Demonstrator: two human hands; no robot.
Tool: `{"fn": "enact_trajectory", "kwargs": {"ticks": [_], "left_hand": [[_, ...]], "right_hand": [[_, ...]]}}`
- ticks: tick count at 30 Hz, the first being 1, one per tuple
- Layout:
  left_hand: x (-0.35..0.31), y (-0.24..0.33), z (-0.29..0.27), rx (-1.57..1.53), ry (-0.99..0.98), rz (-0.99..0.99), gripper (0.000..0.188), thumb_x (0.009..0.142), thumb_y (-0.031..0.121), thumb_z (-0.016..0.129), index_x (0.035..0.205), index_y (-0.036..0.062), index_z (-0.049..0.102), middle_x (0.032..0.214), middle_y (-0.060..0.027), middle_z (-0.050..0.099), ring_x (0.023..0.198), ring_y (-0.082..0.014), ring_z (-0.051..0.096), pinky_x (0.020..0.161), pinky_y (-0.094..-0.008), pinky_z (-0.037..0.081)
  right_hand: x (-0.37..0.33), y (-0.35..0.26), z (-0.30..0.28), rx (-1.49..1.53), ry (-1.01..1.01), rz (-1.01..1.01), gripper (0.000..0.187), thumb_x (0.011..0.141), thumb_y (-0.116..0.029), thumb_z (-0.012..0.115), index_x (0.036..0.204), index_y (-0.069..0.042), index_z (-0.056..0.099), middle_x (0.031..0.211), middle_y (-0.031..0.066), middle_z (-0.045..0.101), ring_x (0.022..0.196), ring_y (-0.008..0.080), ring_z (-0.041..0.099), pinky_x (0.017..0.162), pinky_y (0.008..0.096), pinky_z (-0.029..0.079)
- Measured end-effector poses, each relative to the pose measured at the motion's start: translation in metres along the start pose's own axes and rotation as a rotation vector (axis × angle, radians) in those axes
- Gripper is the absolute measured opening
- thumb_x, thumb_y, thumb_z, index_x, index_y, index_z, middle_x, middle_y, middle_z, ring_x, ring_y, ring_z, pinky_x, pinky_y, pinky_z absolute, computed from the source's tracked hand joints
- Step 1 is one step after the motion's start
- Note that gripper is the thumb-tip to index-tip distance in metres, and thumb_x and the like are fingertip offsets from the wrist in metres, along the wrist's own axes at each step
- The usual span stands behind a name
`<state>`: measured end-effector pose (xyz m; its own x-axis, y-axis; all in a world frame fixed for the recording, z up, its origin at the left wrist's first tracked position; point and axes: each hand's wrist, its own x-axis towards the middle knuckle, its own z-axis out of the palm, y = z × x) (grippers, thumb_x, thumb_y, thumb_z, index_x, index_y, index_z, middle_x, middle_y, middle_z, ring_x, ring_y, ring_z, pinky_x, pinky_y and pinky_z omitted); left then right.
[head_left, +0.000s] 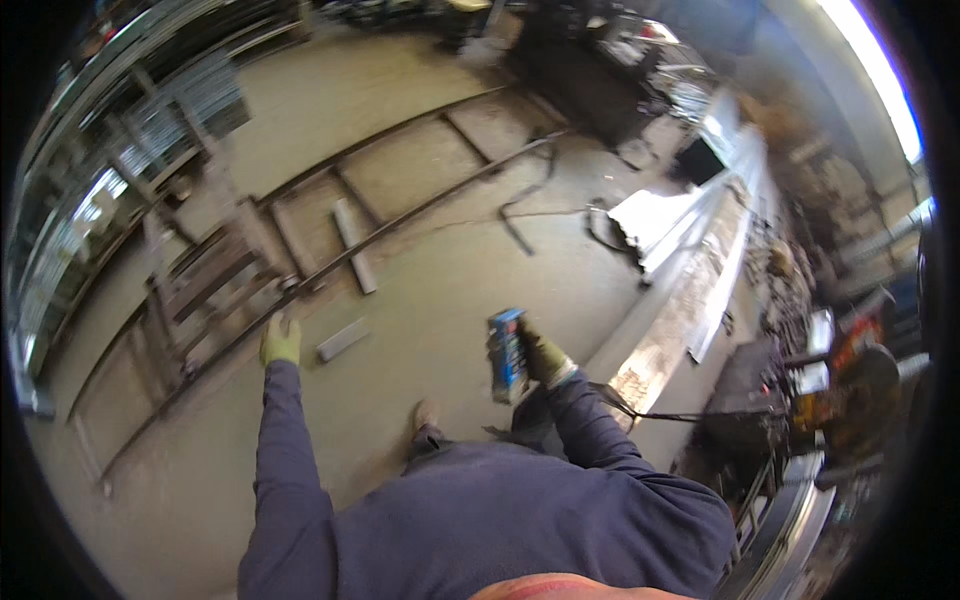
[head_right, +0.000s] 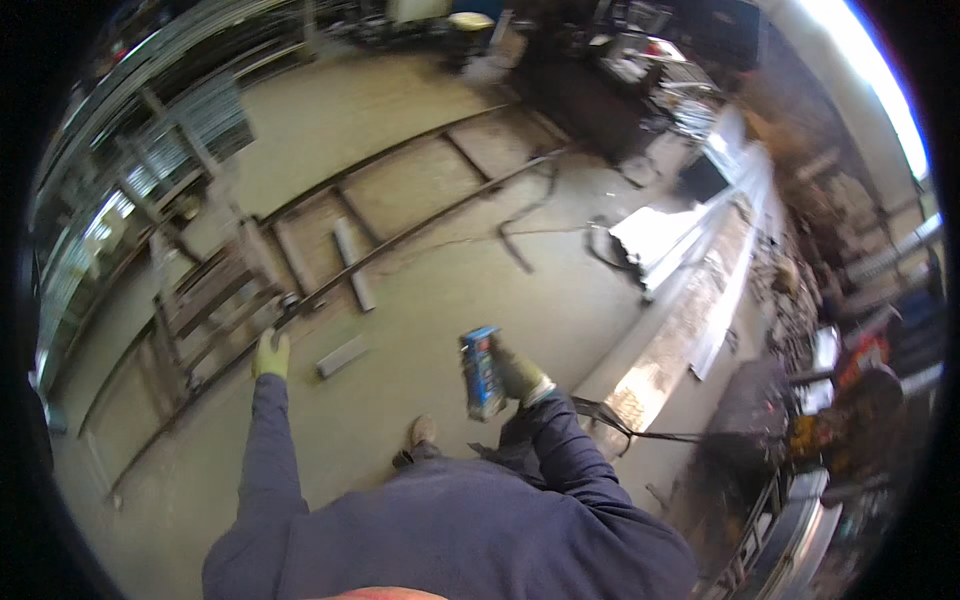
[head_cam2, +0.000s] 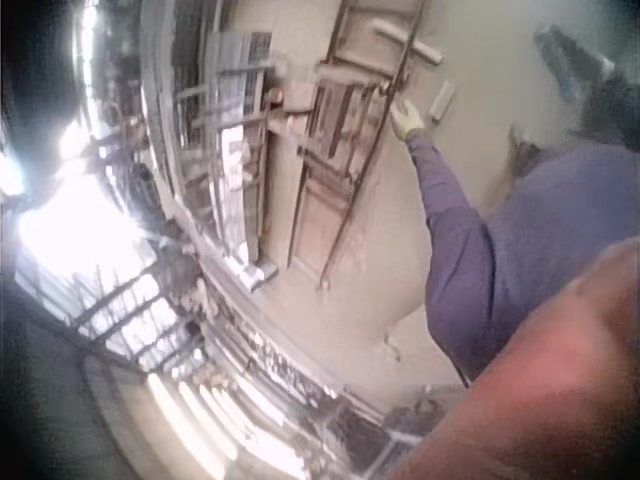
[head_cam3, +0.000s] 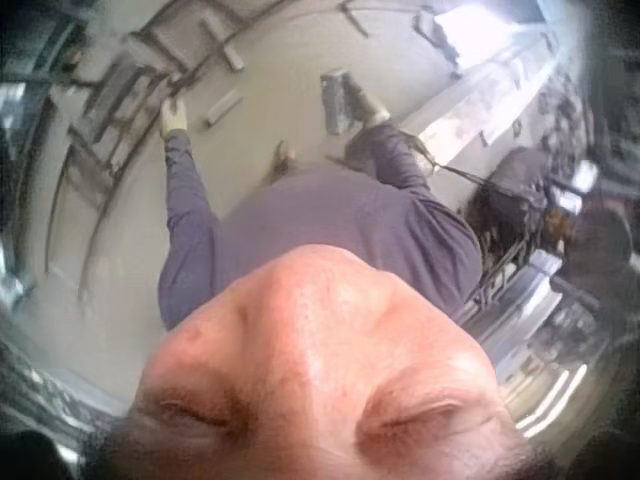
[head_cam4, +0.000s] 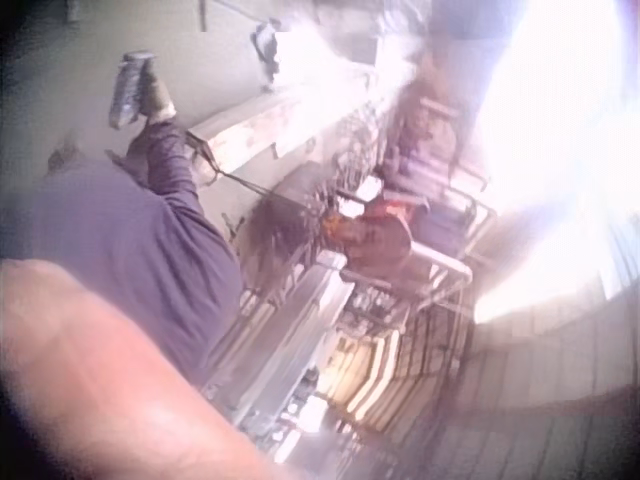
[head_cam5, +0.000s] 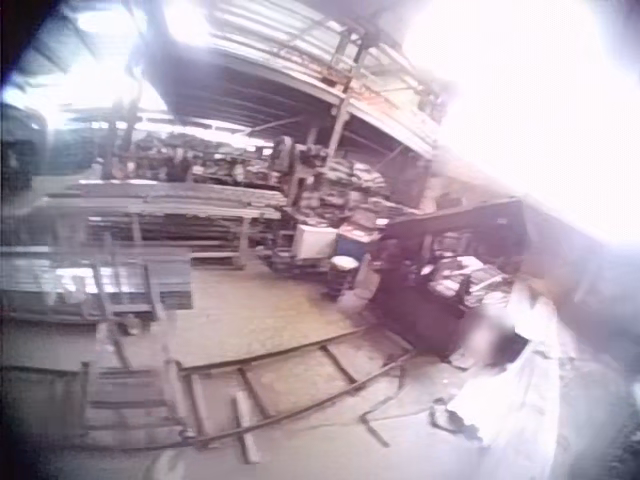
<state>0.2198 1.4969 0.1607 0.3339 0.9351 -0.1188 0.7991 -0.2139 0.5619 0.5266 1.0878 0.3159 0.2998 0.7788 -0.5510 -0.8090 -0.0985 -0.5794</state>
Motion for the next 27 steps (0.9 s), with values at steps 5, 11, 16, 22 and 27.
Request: {"fn": "enact_trajectory", "kwargs": {"ticks": [5,11,16,22,27], "left_hand": [[0.057,-0.022,-0.067,0.077,0.143,0.145,0.066,0.091,0.056,0.064,0.141,0.0121,0.06,0.149,-0.0183,0.056,0.139,-0.0382,0.048,0.116,-0.0486,0.037],[0.096,-0.038,-0.053,0.418,-0.119,0.055,0.074,0.093,0.056,0.06,0.153,0.0168,0.046,0.164,-0.0112,0.039,0.153,-0.0378,0.028,0.124,-0.0536,0.024],[0.157,-0.055,-0.039,0.529,-0.324,0.263,0.074,0.091,0.056,0.061,0.155,0.0224,0.044,0.166,-0.0082,0.035,0.153,-0.0359,0.027,0.124,-0.0548,0.021],[0.265,-0.069,0.011,0.482,-0.412,0.709,0.072,0.08,0.046,0.072,0.142,0.0125,0.056,0.156,-0.0114,0.045,0.146,-0.0372,0.036,0.121,-0.0576,0.025],[0.267,-0.135,0.022,0.67,-0.587,0.999,0.05,0.082,0.045,0.067,0.115,0.0073,0.071,0.131,-0.0182,0.064,0.136,-0.0405,0.048,0.12,-0.0579,0.024]], "right_hand": [[0.08,0.008,0.017,-0.014,-0.141,-0.106,0.067,0.094,-0.068,0.061,0.13,-0.012,0.055,0.102,0.0022,0.063,0.085,0.0188,0.062,0.078,0.0353,0.054],[0.215,0.046,0.046,0.054,-0.294,0.134,0.074,0.089,-0.073,0.063,0.132,-0.013,0.057,0.104,0.0041,0.065,0.089,0.0199,0.062,0.081,0.0379,0.054],[0.304,0.06,0.115,0.063,-0.284,0.246,0.074,0.093,-0.068,0.061,0.135,-0.007,0.059,0.114,0.0094,0.069,0.101,0.0242,0.068,0.093,0.0425,0.056],[0.306,0.076,0.168,0.125,-0.079,0.213,0.069,0.098,-0.06,0.06,0.137,-0.003,0.058,0.122,0.0135,0.069,0.107,0.0262,0.068,0.099,0.0444,0.055],[0.196,0.154,0.199,0.155,0.332,-0.091,0.065,0.098,-0.06,0.062,0.128,-0.003,0.064,0.113,0.0114,0.072,0.099,0.0222,0.071,0.092,0.0387,0.059]]}}
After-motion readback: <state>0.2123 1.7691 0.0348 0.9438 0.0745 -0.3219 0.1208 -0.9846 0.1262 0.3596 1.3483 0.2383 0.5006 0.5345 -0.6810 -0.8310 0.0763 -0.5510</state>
